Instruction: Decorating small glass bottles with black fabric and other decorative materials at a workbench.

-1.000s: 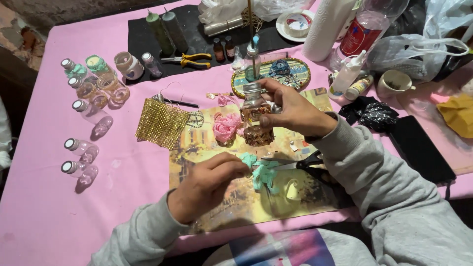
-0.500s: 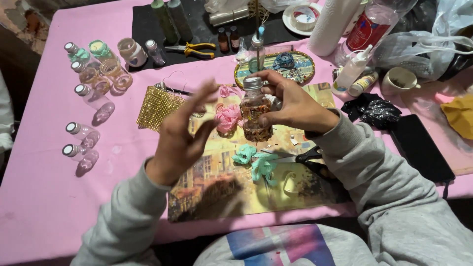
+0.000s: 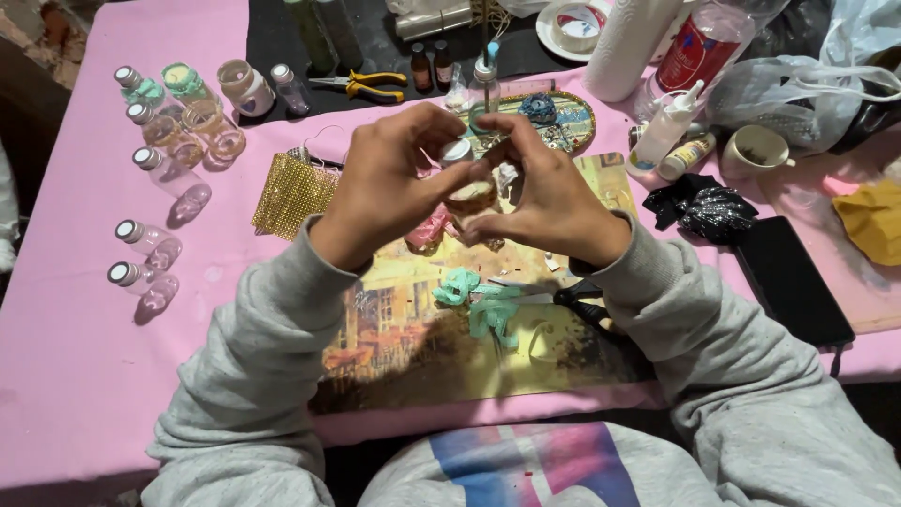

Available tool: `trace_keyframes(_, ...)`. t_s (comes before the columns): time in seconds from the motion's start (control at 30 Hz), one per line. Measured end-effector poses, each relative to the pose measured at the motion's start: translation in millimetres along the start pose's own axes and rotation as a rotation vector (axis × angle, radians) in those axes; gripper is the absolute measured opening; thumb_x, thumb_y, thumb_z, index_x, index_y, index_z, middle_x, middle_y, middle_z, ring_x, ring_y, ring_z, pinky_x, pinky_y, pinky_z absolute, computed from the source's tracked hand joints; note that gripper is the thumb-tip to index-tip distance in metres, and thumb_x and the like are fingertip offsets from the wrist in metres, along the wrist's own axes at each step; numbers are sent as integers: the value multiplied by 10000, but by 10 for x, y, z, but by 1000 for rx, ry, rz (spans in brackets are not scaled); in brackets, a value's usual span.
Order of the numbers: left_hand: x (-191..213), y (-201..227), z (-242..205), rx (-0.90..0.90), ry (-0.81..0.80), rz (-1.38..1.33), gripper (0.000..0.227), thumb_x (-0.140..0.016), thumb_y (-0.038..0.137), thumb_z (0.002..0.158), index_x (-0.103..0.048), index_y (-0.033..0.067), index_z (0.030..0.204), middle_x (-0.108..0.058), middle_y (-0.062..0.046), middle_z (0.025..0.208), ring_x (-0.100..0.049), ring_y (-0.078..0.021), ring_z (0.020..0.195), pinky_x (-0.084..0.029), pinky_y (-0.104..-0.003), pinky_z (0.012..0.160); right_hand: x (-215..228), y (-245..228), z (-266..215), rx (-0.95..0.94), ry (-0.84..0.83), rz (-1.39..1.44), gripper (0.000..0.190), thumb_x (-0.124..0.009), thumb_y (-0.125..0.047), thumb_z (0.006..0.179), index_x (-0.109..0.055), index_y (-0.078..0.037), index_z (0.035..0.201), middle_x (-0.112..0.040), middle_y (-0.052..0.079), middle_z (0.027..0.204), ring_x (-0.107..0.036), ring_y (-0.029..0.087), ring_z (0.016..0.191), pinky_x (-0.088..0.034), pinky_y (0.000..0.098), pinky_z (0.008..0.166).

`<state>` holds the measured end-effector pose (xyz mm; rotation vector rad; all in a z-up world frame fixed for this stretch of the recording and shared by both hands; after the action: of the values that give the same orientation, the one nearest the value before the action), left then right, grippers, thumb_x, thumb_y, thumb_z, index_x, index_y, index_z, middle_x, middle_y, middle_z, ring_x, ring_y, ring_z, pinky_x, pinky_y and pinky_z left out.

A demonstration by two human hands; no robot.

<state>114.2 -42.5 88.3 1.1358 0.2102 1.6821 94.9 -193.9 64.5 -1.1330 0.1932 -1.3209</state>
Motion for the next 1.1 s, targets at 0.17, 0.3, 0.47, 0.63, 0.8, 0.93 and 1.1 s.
trace_keyframes(0.17,268,-161,71,82,-130,-204,443,-847,150,907,-644,-22,1261,-735,-124,1128,-735,-171,1008,-633,-300,858,523,329,-91,57,283,53,170,-594,-48,1095,-547,11,1247,-601,54,1008,-536,97,863,-486,224,723)
trace_keyframes(0.3,411,-239,102,154,-289,-545,492,-802,66,921,-589,-23,1356,-686,-149,1298,-670,-202,1224,-577,-327,1050,663,403,-140,-2,316,176,218,-512,-94,1213,-611,-8,1038,-536,-6,766,-442,40,666,-370,191,617)
trace_keyframes(0.47,867,-376,115,254,-293,-486,486,-773,3,896,-602,-12,1351,-711,-132,1288,-699,-215,1195,-581,-336,1047,314,155,-53,-41,56,131,128,-499,-34,1115,-622,2,1125,-598,7,887,-535,69,788,-469,221,714)
trace_keyframes(0.63,1455,-853,154,227,-380,-462,483,-744,-62,903,-602,-20,1363,-696,-120,1292,-679,-211,1221,-589,-341,1077,202,59,-36,-61,-45,86,192,-547,-33,1058,-617,3,1232,-669,20,927,-618,62,849,-507,212,737)
trace_keyframes(0.8,1888,-2016,232,274,-293,-133,498,-741,-57,910,-600,-4,1385,-660,-115,1347,-638,-186,1255,-553,-326,1074,186,121,-18,-113,-54,17,241,-647,-84,1023,-628,0,1248,-682,18,933,-635,42,846,-523,209,714)
trace_keyframes(0.93,1918,-2638,180,282,-270,52,532,-770,-99,852,-614,-22,1356,-672,-133,1351,-646,-205,1261,-543,-334,1058,186,162,-13,-174,-60,-17,228,-659,-86,1018,-656,-11,1232,-680,13,891,-618,42,800,-501,211,670)
trace_keyframes(1.1,1927,-3356,111,422,-150,32,542,-804,-128,789,-640,-17,1293,-731,-110,1237,-703,-186,1175,-579,-322,1013,179,202,7,-181,-65,-45,246,-685,-107,998,-655,-17,1225,-675,-9,858,-577,19,742,-460,198,616)
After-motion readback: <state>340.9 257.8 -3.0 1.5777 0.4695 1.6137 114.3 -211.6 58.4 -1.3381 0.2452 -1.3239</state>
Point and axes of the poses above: each hand's wrist, its own z-axis towards the middle knuckle, its own x-axis out of the back of the hand, y = z × x, the point moved 8 cm from there along z, towards the middle knuckle
